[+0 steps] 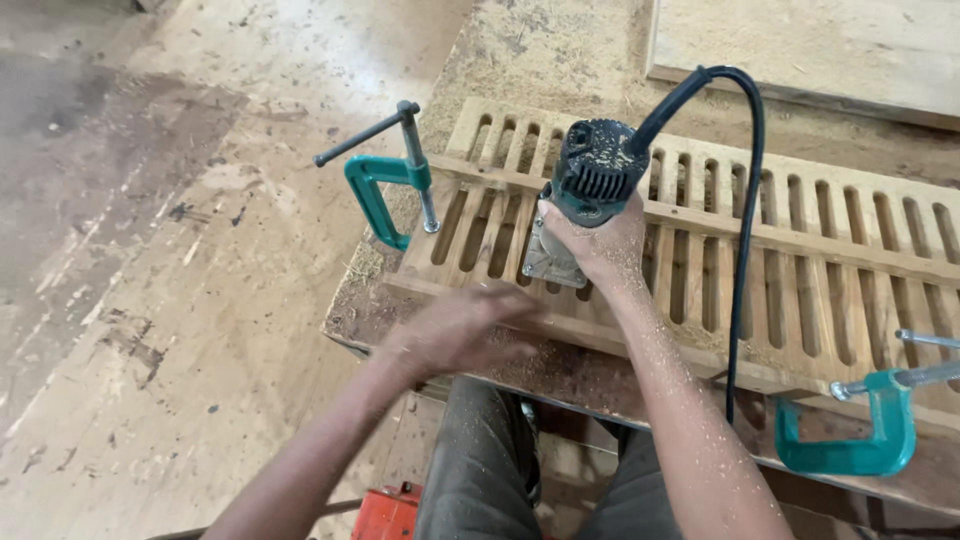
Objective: The person uses a handheld electric router to smooth and shape the edges of a wooden slatted panel clamped to a workbench. The router is guided along the grooves and edges of the panel, producing wood shavings as the tool moves.
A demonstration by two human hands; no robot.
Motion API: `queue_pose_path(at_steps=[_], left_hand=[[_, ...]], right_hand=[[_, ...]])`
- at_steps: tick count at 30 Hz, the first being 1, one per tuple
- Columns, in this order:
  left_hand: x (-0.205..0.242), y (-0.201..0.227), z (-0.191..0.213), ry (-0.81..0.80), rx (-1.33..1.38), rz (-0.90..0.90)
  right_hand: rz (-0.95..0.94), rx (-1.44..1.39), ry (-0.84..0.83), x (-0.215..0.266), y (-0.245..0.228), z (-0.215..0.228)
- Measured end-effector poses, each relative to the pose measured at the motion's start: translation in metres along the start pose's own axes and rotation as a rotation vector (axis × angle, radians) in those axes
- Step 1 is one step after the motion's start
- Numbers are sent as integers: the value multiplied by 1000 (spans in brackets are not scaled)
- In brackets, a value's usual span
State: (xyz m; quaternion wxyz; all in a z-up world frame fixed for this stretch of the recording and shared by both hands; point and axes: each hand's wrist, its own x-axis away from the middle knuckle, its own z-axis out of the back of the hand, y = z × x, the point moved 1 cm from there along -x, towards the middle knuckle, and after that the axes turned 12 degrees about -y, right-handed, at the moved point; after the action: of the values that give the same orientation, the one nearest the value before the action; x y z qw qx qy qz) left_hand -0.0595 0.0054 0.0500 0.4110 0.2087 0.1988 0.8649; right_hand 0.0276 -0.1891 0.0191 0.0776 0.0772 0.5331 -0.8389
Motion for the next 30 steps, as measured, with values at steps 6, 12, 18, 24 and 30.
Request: queue_pose_path(at_steps=[6, 12, 18, 24, 30], left_hand=[[28, -39, 36, 84, -160, 398], [11, 19, 47, -22, 65, 353], [-17, -11, 16, 32, -96, 145], [-20, -26, 8, 92, -85, 115], [-35, -40, 8, 50, -59, 185]], right_hand=[[-29, -86, -6, 10, -22, 7], [55, -109, -87, 20, -3, 6], [15, 38, -57, 33, 16, 0], [37, 18, 13, 40, -5, -12], [104, 115, 92, 17, 26, -21]])
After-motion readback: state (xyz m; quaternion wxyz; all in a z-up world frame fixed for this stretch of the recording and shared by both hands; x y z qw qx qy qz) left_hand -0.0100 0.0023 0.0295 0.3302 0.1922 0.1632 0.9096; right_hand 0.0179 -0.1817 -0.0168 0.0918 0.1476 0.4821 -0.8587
